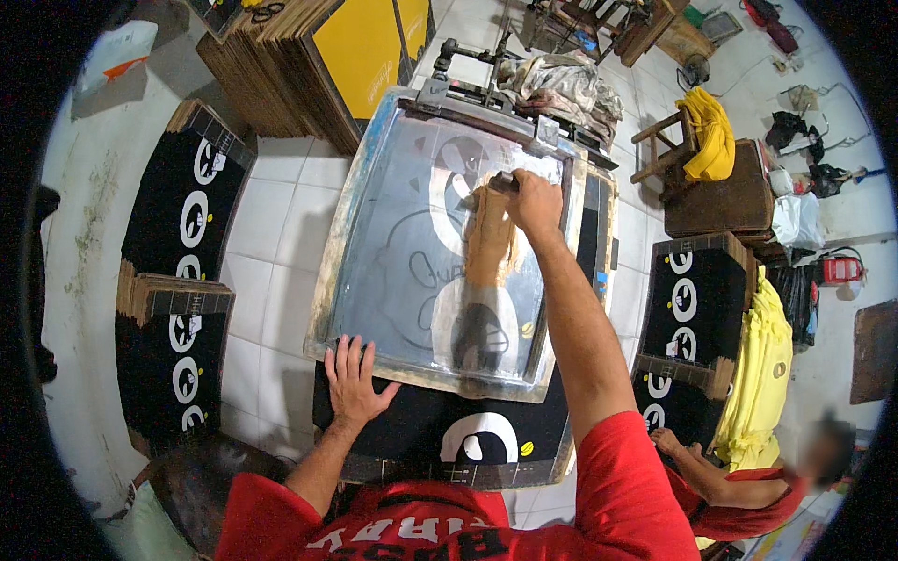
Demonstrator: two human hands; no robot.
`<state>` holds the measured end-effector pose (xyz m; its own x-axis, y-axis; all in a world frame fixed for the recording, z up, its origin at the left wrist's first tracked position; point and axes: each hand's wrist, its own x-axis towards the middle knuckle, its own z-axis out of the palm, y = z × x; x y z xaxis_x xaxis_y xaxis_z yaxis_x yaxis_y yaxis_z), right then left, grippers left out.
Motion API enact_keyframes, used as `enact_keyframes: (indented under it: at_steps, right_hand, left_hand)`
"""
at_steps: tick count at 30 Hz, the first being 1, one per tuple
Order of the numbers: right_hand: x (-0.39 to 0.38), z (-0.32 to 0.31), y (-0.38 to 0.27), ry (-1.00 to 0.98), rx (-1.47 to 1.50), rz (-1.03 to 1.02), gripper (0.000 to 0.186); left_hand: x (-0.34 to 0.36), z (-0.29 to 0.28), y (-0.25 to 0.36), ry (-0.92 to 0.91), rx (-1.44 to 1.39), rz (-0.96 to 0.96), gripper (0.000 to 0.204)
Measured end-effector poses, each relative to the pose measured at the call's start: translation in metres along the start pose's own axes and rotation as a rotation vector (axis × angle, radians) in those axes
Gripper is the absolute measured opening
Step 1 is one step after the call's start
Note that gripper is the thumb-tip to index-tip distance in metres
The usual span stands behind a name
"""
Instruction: The person performs screen printing on black boards with a cartoon face design. They place a board on the press, lower the screen, pull a squeegee across to apply white ink, lift the screen, and remove the printed board. This cycle repeats for multiple boards.
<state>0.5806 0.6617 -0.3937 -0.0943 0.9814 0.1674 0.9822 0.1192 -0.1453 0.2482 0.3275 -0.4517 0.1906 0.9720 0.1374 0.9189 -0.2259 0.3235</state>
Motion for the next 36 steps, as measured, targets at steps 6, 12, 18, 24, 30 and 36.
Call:
enact_keyframes:
  at_steps: [6,12,18,24,30,36]
  right_hand:
    - [-0.101,-0.032,-0.020,-0.147,0.030,-0.095,0.025]
    - [-0.012,-0.026,-0.002,0.012,0.067,-0.037,0.025]
    - [-0.014,-0.009,0.001,0.067,0.023,-0.059,0.022]
    - [-0.132,-0.023,-0.029,0.012,0.070,-0.136,0.029]
    - [-0.145,-0.032,-0.035,0.046,0.134,-0.162,0.031]
    - [-0.100,-0.058,-0.021,-0.030,0.171,-0.122,0.025]
  left_hand:
    - [0.001,0.000,0.000,0.001,-0.011,0.006,0.095]
    - [0.001,-0.001,-0.001,0.019,-0.013,0.003,0.092]
    - [0.001,-0.002,0.001,0.008,-0.008,-0.002,0.094]
    - [0.000,-0.001,0.002,0.023,-0.016,-0.009,0.095]
    - [0.018,-0.021,0.001,0.071,-0.077,0.040,0.073]
    - [0.041,-0.052,-0.001,0.091,-0.209,0.132,0.056]
